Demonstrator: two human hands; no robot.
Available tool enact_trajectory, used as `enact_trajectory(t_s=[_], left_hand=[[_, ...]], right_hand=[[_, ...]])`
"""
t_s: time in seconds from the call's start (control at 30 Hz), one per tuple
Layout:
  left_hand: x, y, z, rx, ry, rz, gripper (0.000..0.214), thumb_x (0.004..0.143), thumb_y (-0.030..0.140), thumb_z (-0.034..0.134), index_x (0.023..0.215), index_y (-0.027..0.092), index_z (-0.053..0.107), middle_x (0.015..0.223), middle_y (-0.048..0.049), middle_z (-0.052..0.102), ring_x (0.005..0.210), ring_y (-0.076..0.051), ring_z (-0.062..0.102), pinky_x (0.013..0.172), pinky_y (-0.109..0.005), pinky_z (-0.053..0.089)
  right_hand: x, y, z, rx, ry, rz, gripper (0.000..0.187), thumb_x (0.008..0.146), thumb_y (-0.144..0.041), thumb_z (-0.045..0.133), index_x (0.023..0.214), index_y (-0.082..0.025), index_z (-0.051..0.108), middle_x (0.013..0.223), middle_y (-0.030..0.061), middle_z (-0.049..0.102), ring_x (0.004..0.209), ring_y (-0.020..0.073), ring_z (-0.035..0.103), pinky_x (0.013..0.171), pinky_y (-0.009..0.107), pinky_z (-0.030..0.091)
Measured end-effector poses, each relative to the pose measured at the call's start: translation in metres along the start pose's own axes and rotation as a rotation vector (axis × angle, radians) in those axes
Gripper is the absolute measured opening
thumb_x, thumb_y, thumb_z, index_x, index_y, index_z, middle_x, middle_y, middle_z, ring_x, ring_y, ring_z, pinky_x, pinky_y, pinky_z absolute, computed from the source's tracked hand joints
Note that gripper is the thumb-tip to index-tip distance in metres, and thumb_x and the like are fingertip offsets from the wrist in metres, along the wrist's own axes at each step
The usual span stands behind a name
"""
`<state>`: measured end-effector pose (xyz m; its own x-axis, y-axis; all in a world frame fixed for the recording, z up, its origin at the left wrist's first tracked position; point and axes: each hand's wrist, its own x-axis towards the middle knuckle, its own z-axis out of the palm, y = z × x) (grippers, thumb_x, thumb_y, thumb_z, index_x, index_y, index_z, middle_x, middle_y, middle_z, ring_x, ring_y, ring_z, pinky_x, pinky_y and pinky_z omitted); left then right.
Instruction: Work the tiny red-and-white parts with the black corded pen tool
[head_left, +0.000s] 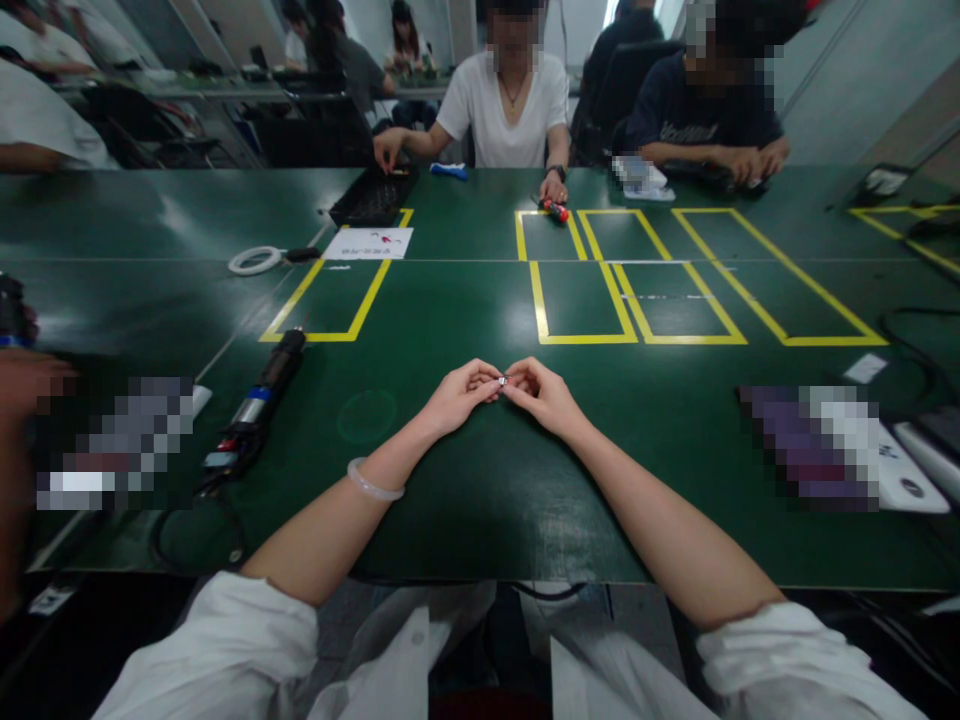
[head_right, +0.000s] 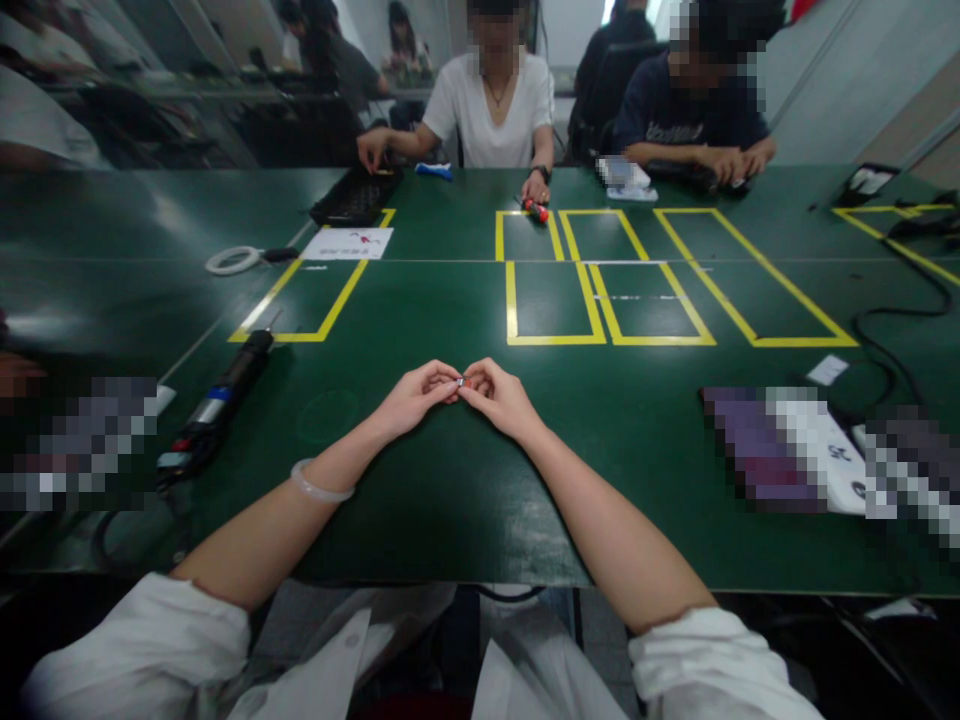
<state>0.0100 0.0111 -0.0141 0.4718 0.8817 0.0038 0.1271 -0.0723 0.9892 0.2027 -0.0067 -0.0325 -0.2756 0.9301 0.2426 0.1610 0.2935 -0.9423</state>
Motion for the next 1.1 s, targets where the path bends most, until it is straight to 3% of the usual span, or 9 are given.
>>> enact_trajectory(t_s=[0.43, 0.8, 1.1], left_hand=[[0.0007, -0.0004, 0.0015, 0.023, 0.025, 0.031, 0.029, 0.077, 0.027, 0.070, 0.101, 0.014, 0.059, 0.090, -0.0044, 0.066, 0.079, -0.013, 0.061, 0.074, -0.027, 0.047], [0.0021, -0.0050, 0.0012, 0.021, 0.007, 0.026, 0.025, 0.077, 0.019, 0.066, 0.099, 0.014, 0.057, 0.094, -0.0040, 0.066, 0.083, -0.013, 0.064, 0.082, -0.029, 0.048], [0.0022, -0.0030, 0.0013, 0.068, -0.002, 0.029, 0.023, 0.078, 0.023, 0.065, 0.099, 0.015, 0.058, 0.094, -0.0042, 0.065, 0.085, -0.014, 0.063, 0.082, -0.029, 0.048]], right_hand=[[0.0001, 0.0053, -0.0033, -0.248, 0.027, -0.121, 0.013, 0.084, -0.021, 0.061, 0.098, -0.020, 0.059, 0.090, 0.0016, 0.062, 0.067, 0.0105, 0.053, 0.062, 0.024, 0.043], [-0.0008, 0.0026, -0.0025, -0.209, 0.044, -0.088, 0.016, 0.084, -0.028, 0.064, 0.097, -0.019, 0.061, 0.081, 0.0005, 0.063, 0.063, 0.0109, 0.054, 0.058, 0.023, 0.042], [-0.0010, 0.0023, -0.0027, -0.208, 0.044, -0.082, 0.015, 0.083, -0.026, 0.064, 0.096, -0.019, 0.061, 0.080, 0.0000, 0.062, 0.062, 0.0101, 0.053, 0.057, 0.023, 0.041]])
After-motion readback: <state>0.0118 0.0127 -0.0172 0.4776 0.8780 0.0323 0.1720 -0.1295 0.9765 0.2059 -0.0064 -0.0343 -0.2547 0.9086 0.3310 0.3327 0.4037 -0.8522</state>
